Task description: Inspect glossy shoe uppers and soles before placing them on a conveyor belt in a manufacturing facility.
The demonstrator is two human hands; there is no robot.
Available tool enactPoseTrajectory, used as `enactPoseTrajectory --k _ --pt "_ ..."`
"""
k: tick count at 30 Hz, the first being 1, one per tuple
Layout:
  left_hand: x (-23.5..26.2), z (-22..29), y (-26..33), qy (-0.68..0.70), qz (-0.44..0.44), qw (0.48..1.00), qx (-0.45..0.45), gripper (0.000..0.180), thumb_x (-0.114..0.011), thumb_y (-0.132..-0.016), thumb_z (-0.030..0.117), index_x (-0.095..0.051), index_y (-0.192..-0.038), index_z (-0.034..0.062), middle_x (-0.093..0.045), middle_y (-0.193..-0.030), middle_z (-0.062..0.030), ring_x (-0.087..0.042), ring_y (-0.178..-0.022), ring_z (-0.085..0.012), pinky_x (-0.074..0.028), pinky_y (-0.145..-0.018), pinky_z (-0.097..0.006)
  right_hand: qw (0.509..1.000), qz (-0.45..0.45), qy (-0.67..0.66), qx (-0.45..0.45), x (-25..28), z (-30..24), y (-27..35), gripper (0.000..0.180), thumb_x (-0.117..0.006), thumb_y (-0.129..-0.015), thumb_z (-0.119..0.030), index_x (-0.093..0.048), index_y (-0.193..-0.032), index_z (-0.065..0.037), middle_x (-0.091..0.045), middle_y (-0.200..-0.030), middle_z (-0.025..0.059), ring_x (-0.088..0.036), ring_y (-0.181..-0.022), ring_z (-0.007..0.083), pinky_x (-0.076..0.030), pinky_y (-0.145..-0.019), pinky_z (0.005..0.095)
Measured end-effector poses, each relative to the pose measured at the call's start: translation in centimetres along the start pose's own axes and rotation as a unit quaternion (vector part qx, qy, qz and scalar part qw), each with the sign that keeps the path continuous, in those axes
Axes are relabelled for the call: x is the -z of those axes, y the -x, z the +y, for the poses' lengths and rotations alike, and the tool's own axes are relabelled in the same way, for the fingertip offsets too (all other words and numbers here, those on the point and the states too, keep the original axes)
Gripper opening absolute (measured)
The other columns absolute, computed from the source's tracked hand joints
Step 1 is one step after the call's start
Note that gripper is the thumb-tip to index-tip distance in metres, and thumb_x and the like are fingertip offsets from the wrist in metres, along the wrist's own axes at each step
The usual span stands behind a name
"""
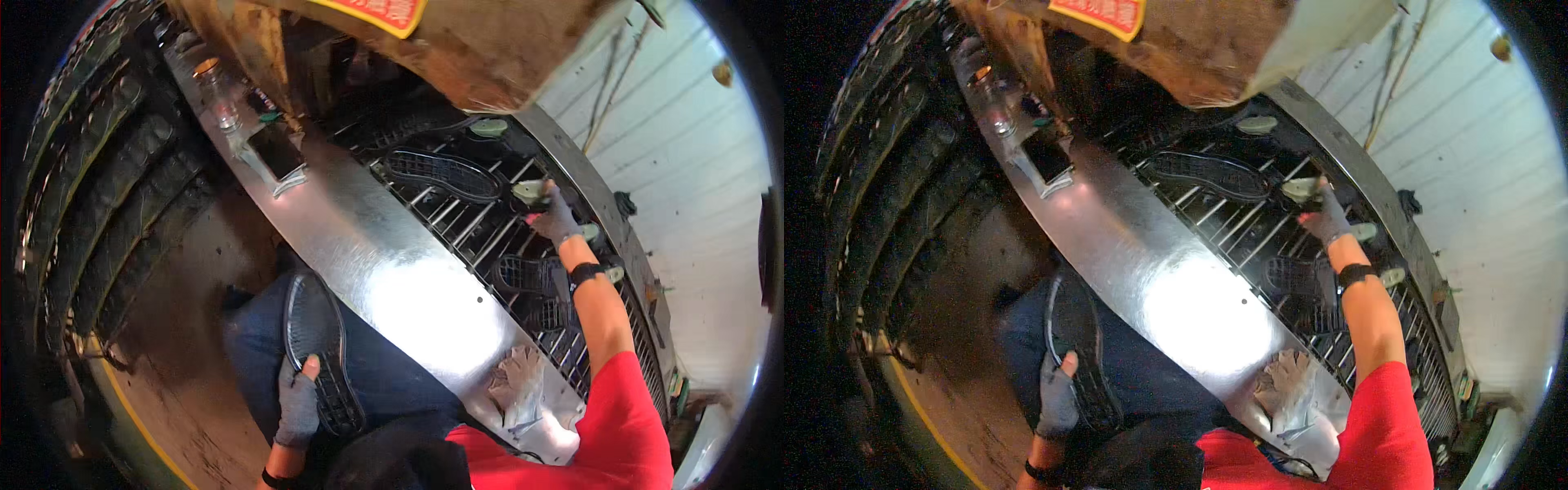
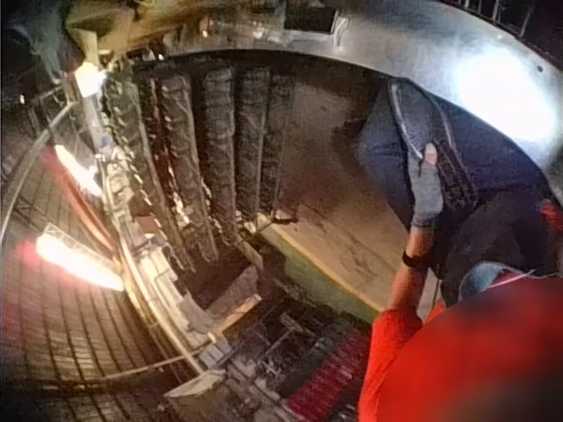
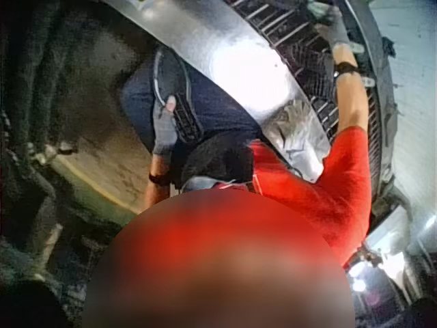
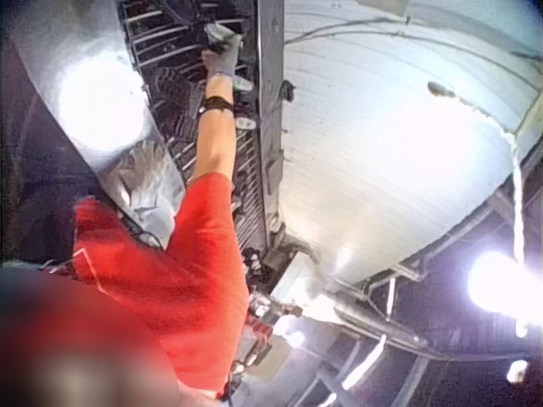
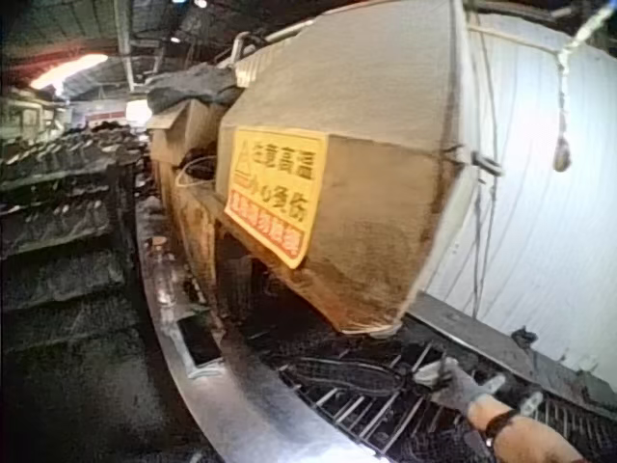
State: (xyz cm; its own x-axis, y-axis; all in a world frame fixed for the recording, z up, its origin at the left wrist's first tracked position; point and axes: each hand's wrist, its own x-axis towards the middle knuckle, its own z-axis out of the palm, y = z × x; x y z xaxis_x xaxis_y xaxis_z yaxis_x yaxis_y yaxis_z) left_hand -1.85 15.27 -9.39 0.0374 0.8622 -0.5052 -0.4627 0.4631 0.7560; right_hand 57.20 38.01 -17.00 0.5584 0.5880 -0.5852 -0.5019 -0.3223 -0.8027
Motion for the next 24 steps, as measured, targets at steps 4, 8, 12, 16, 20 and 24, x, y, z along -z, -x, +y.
enactPoseTrajectory --k 4,8,12,16,20,24 --pt "1.9 -2.4 0.1 0.003 0.029 1.000 -0.006 0.042 -0.061 -0.107 0.018 -0.056 -0.145 0.0013 -0.066 -0.130 -0.0063 -0.062 -0.115 -0.0137 -0.050 -0.101 -0.029 0.987 -0.103 0.119 0.015 -0.4 -1.1 -5.1 0.058 -0.059 -0.100 -0.061 -0.064 -0.133 -0.014 -0.063 -0.142 0.0110 -0.059 -0.133 0.0300 -0.018 -0.121 0.0692" --pt "2.1 -1.1 0.1 -0.108 0.080 0.989 0.060 0.044 -0.062 -0.106 0.017 -0.054 -0.148 0.0031 -0.065 -0.131 -0.0058 -0.058 -0.119 -0.0153 -0.048 -0.102 -0.030 0.989 -0.143 0.026 -0.017 -0.3 -1.4 -2.0 0.042 -0.056 -0.104 -0.056 -0.064 -0.117 -0.016 -0.072 -0.105 0.0077 -0.068 -0.105 0.0304 -0.054 -0.094 0.0569" --pt "2.1 2.1 0.3 -0.355 0.119 0.885 -0.275 0.041 -0.059 -0.107 0.015 -0.056 -0.145 0.0010 -0.064 -0.132 -0.0088 -0.059 -0.122 -0.0184 -0.048 -0.105 -0.034 0.967 -0.202 0.133 0.083 2.2 -0.6 6.9 0.045 -0.059 -0.104 -0.054 -0.063 -0.122 -0.013 -0.069 -0.105 0.0046 -0.070 -0.092 0.0237 -0.061 -0.088 0.0412" --pt "0.3 3.4 -1.9 -0.233 0.034 0.935 -0.264 0.046 -0.055 -0.110 0.020 -0.049 -0.150 -0.0013 -0.057 -0.142 -0.0190 -0.057 -0.132 -0.0253 -0.045 -0.115 -0.039 0.937 -0.307 0.160 0.049 0.8 4.4 19.6 0.048 -0.065 -0.099 -0.043 -0.063 -0.128 -0.005 -0.071 -0.110 0.0075 -0.071 -0.097 0.0159 -0.060 -0.083 0.0333" --pt "-3.8 4.1 -3.6 0.000 -0.116 0.984 -0.134 0.074 -0.062 -0.106 0.036 -0.030 -0.163 0.0021 -0.048 -0.153 -0.0201 -0.055 -0.136 -0.0310 -0.043 -0.117 -0.045 0.866 -0.446 0.225 -0.038 -5.1 10.4 31.5 0.073 -0.079 -0.087 -0.019 -0.049 -0.151 0.001 -0.066 -0.127 0.0119 -0.068 -0.103 0.0178 -0.058 -0.088 0.0301" --pt "-3.4 7.6 -1.5 0.049 -0.088 0.984 -0.146 0.077 -0.068 -0.102 0.040 -0.034 -0.159 -0.0001 -0.060 -0.142 -0.0223 -0.058 -0.135 -0.0333 -0.051 -0.113 -0.047 0.669 -0.621 0.340 0.225 -10.4 14.3 38.7 0.105 -0.073 -0.087 -0.069 -0.044 -0.156 0.004 -0.060 -0.145 0.0163 -0.061 -0.128 0.0251 -0.044 -0.113 0.0350"
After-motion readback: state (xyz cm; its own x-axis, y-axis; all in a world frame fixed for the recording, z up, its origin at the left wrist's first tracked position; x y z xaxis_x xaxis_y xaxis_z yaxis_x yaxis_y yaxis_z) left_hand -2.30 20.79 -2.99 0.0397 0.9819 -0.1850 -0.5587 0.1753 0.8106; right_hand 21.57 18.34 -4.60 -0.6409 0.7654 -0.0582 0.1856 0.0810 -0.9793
